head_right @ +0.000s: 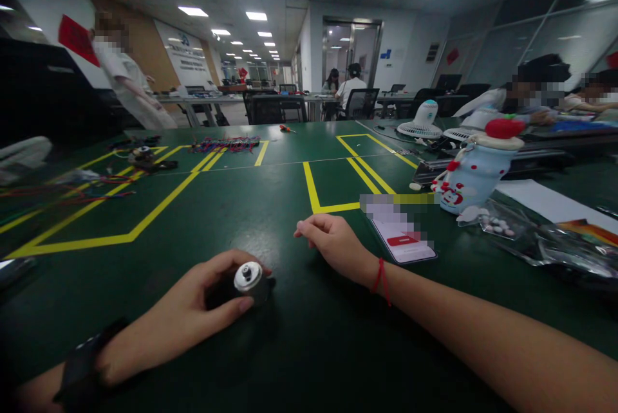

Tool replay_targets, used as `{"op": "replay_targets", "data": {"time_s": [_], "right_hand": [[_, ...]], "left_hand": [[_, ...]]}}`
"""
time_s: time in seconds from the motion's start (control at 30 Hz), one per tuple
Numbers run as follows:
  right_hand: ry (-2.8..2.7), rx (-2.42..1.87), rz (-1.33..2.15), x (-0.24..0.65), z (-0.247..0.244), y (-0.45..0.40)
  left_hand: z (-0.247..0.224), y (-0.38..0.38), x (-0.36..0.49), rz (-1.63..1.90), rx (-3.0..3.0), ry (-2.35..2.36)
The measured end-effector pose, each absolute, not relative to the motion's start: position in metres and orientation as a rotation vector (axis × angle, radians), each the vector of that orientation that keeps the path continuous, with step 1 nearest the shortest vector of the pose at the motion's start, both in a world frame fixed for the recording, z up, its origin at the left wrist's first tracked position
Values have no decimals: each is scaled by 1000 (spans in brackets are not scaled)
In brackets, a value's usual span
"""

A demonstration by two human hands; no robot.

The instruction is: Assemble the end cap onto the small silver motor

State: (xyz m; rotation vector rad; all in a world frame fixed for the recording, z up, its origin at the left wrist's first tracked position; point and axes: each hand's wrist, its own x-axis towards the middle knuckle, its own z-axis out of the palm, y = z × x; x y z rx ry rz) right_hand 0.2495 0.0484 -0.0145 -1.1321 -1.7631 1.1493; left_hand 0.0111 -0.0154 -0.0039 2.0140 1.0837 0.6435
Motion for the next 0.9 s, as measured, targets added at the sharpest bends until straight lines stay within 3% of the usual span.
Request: {"op": "replay_targets", "data": {"time_s": [0.3,0.9], "right_hand": [[-2103,-898,882,222,3,19],[-2061,-895,854,225,14,21]], "left_hand": [[-7,-15,14,666,2033,1110],[-5,-15,15,643,2025,1112]]}}
